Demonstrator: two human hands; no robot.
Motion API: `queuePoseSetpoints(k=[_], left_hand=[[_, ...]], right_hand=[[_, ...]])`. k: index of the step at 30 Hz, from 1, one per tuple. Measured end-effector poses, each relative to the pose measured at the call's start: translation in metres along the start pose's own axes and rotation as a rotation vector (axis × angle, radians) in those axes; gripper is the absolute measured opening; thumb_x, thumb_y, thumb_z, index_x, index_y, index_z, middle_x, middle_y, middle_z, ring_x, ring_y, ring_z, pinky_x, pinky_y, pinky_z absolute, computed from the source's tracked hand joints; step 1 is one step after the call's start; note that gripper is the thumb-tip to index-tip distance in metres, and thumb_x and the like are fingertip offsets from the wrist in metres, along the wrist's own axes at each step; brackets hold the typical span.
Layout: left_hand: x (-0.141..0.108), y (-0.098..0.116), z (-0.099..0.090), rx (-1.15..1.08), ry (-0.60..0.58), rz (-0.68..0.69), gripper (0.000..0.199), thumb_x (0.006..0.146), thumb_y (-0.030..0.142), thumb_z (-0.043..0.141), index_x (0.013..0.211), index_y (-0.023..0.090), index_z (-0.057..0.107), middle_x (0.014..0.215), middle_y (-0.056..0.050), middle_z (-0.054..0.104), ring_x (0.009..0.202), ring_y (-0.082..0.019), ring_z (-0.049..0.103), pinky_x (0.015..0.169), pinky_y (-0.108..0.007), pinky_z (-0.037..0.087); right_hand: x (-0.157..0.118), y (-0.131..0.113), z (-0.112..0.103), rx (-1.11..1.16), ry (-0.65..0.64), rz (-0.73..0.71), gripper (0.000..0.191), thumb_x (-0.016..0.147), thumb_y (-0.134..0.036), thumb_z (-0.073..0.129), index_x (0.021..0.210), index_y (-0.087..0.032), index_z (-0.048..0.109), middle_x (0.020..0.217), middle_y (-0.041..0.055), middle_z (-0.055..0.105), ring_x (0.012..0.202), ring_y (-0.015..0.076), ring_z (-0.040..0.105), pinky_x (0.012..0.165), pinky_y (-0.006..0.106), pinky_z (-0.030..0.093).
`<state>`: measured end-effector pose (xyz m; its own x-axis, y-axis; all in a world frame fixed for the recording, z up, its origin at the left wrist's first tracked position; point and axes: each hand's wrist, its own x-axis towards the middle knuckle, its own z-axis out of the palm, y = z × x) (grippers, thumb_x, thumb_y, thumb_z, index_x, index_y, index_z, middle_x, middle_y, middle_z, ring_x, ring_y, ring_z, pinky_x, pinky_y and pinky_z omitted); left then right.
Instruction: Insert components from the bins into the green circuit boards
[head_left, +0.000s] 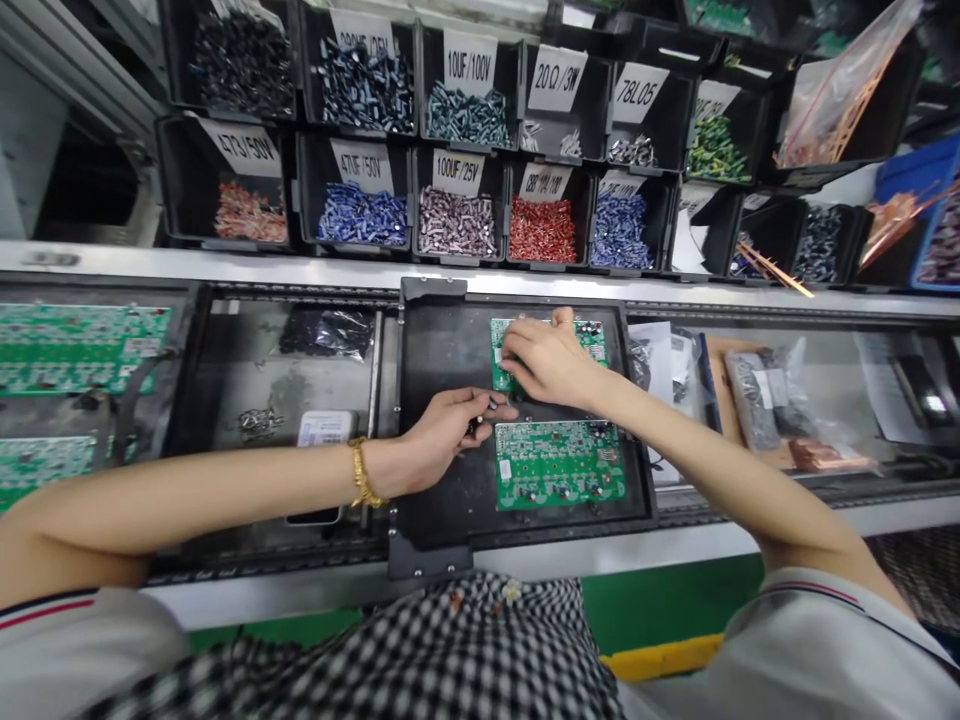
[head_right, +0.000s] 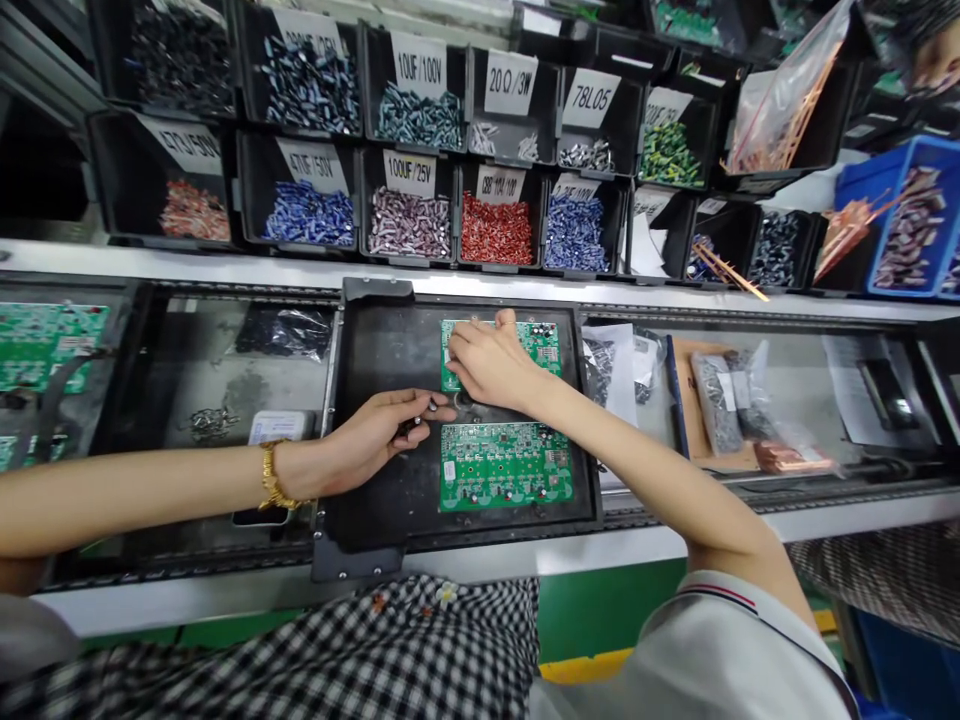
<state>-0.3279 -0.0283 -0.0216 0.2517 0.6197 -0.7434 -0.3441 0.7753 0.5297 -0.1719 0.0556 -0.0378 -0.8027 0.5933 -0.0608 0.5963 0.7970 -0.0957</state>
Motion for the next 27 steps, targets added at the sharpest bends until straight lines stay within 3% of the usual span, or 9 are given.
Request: queuePoseSetpoints(k=[6, 12, 17, 22, 27], left_hand=[[0.003, -0.001, 0.000, -0.077, 0.022, -0.025, 0.018, 0.089, 0.020, 0.050, 0.080, 0.006, 0.057, 0.078, -0.013, 0.066, 0.042, -0.002, 0.033, 0.039, -0.014, 0.017], [0.004, -0.003, 0.020, -0.132, 0.043, 0.004, 0.016, 0.084, 0.018, 0.056, 0.074, 0.006, 0.056, 0.063, -0.003, 0.054, 0.045, -0.002, 0.037, 0.040, -0.014, 0.021], [-0.002, -0.009, 0.048, -0.050, -0.161, -0.113, 0.016, 0.087, 0.013, 0.048, 0.074, 0.007, 0.054, 0.069, -0.002, 0.051, 0.048, -0.003, 0.039, 0.043, -0.015, 0.025], [-0.002, -0.020, 0.054, 0.128, -0.300, -0.239, 0.012, 0.086, 0.009, 0.046, 0.083, 0.005, 0.058, 0.070, -0.001, 0.048, 0.047, -0.001, 0.034, 0.042, -0.015, 0.021], [0.004, -0.028, 0.055, 0.163, -0.320, -0.184, 0.015, 0.085, 0.017, 0.054, 0.089, 0.006, 0.063, 0.075, -0.004, 0.053, 0.050, -0.003, 0.036, 0.043, -0.016, 0.022]], right_hand=[[-0.004, -0.008, -0.002, -0.064, 0.013, 0.014, 0.028, 0.092, -0.031, 0.039, 0.088, -0.012, 0.059, 0.094, 0.0102, 0.063, 0.084, 0.0228, 0.053, 0.077, 0.038, 0.018], [-0.035, -0.024, -0.025, 0.307, 0.057, 0.122, 0.021, 0.091, -0.033, 0.044, 0.088, -0.017, 0.058, 0.088, 0.0025, 0.066, 0.077, 0.0162, 0.057, 0.075, 0.033, 0.020], [-0.094, -0.022, -0.043, 0.177, 0.084, 0.183, 0.017, 0.088, -0.024, 0.042, 0.086, -0.016, 0.057, 0.083, 0.0033, 0.066, 0.071, 0.0156, 0.056, 0.073, 0.034, 0.020], [-0.152, 0.000, -0.026, 0.076, 0.078, 0.334, 0.012, 0.086, -0.021, 0.045, 0.082, -0.016, 0.056, 0.092, 0.0047, 0.064, 0.080, 0.0172, 0.057, 0.070, 0.034, 0.019], [-0.160, 0.004, -0.003, 0.043, 0.101, 0.311, 0.015, 0.088, -0.022, 0.043, 0.082, -0.017, 0.056, 0.099, 0.0077, 0.061, 0.092, 0.0208, 0.054, 0.072, 0.035, 0.022]])
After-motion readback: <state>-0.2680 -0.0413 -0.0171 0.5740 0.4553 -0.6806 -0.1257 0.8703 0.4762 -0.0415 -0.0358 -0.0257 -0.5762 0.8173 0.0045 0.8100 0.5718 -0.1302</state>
